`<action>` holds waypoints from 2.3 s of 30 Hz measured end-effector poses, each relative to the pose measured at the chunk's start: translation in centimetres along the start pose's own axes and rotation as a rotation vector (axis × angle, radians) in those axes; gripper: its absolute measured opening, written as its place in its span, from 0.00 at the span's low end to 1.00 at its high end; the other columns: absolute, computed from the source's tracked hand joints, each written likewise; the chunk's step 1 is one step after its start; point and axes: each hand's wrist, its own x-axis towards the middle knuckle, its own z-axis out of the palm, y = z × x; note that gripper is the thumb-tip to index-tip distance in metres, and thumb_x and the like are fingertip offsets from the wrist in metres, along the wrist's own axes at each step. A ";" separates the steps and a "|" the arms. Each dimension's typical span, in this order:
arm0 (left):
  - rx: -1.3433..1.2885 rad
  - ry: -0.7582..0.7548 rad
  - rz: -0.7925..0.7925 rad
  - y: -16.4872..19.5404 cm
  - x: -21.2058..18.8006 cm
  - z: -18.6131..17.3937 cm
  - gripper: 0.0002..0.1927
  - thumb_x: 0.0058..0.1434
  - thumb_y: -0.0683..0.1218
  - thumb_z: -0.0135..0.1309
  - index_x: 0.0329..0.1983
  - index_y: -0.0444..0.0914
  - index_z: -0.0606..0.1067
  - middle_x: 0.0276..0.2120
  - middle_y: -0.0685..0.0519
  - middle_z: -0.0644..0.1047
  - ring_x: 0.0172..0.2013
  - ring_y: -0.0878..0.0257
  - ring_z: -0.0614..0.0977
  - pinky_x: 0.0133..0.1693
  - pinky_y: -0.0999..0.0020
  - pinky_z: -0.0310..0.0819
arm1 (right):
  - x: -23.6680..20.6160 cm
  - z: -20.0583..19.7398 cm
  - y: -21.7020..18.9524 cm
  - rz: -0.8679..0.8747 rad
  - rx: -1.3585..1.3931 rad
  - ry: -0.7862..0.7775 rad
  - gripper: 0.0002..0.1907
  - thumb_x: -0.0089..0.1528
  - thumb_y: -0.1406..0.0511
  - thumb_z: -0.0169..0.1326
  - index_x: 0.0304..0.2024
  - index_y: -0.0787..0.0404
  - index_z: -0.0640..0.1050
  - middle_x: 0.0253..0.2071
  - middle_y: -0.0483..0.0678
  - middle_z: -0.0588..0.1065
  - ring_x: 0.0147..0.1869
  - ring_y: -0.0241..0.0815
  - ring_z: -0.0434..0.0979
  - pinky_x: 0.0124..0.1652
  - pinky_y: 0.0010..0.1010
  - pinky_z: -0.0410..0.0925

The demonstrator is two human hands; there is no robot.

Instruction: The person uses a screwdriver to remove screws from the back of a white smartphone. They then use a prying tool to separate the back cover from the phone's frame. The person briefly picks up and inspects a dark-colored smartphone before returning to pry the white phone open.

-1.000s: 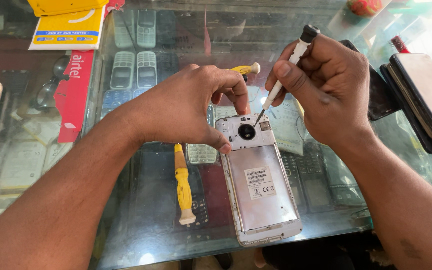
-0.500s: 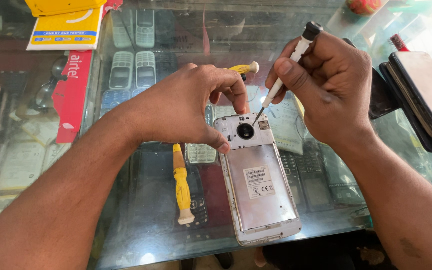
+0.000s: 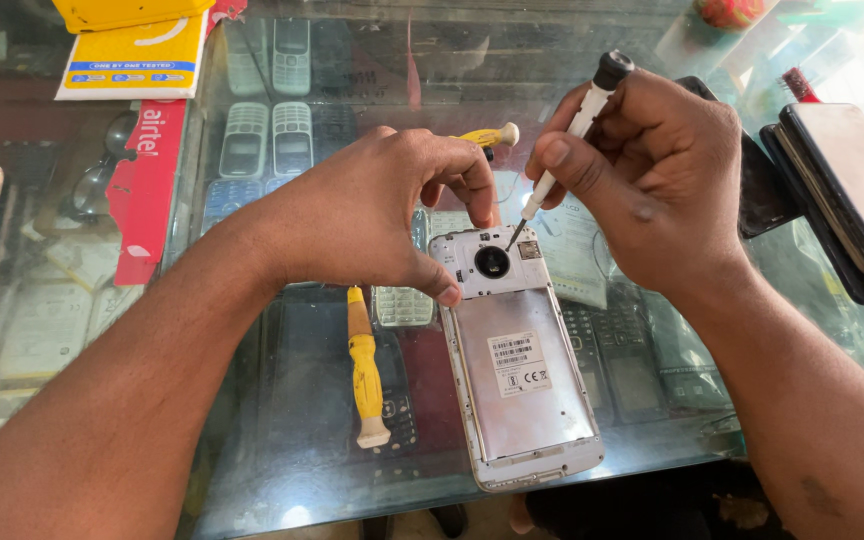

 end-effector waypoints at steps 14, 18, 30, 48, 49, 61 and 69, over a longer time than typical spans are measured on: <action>-0.028 -0.003 0.044 -0.3 0.1 0.0 0.30 0.29 0.45 0.78 0.38 0.42 0.79 0.38 0.61 0.84 0.38 0.63 0.81 0.40 0.64 0.77 | 0.3 -0.1 -1.8 0.003 0.052 -0.038 0.22 0.70 0.74 0.60 0.64 0.70 0.68 0.45 0.56 0.81 0.52 0.38 0.84 0.54 0.30 0.79; -0.042 0.004 0.064 -0.5 0.1 0.1 0.30 0.29 0.45 0.78 0.38 0.42 0.79 0.39 0.61 0.84 0.39 0.63 0.81 0.42 0.65 0.77 | 0.5 -0.2 -1.7 0.016 0.251 -0.069 0.31 0.69 0.74 0.53 0.69 0.63 0.53 0.49 0.58 0.81 0.55 0.40 0.85 0.57 0.30 0.79; -0.028 -0.011 0.013 -0.1 0.2 0.0 0.30 0.28 0.46 0.78 0.38 0.42 0.79 0.38 0.61 0.84 0.38 0.62 0.80 0.41 0.64 0.77 | 0.1 0.0 -1.3 -0.037 -0.021 -0.037 0.36 0.66 0.71 0.67 0.69 0.62 0.59 0.43 0.55 0.80 0.50 0.39 0.81 0.49 0.27 0.73; 0.007 0.001 0.042 0.4 0.4 0.0 0.32 0.27 0.48 0.79 0.39 0.41 0.79 0.38 0.58 0.83 0.39 0.59 0.80 0.42 0.61 0.77 | -0.1 -0.5 -1.3 -0.123 0.001 -0.152 0.40 0.71 0.74 0.64 0.76 0.58 0.53 0.48 0.50 0.82 0.53 0.31 0.85 0.51 0.19 0.76; 0.018 0.001 0.033 0.4 0.4 0.0 0.33 0.27 0.49 0.79 0.39 0.40 0.79 0.38 0.58 0.83 0.39 0.59 0.80 0.42 0.61 0.77 | 0.0 -0.4 -1.2 -0.118 -0.053 -0.144 0.41 0.69 0.72 0.66 0.75 0.57 0.54 0.47 0.49 0.82 0.51 0.31 0.85 0.47 0.19 0.74; -0.002 -0.004 0.011 0.8 0.4 -0.1 0.32 0.27 0.48 0.78 0.39 0.41 0.79 0.37 0.59 0.84 0.39 0.59 0.81 0.41 0.61 0.77 | -0.3 -0.5 -0.8 -0.161 -0.075 -0.169 0.44 0.70 0.74 0.66 0.76 0.52 0.50 0.46 0.47 0.82 0.49 0.31 0.84 0.48 0.21 0.75; 0.015 -0.012 -0.024 0.9 0.6 -0.1 0.32 0.27 0.48 0.78 0.39 0.41 0.79 0.37 0.58 0.83 0.40 0.59 0.81 0.41 0.60 0.77 | 0.1 -0.3 -1.3 -0.033 -0.170 -0.105 0.48 0.62 0.70 0.71 0.73 0.53 0.53 0.40 0.46 0.82 0.39 0.32 0.81 0.35 0.21 0.67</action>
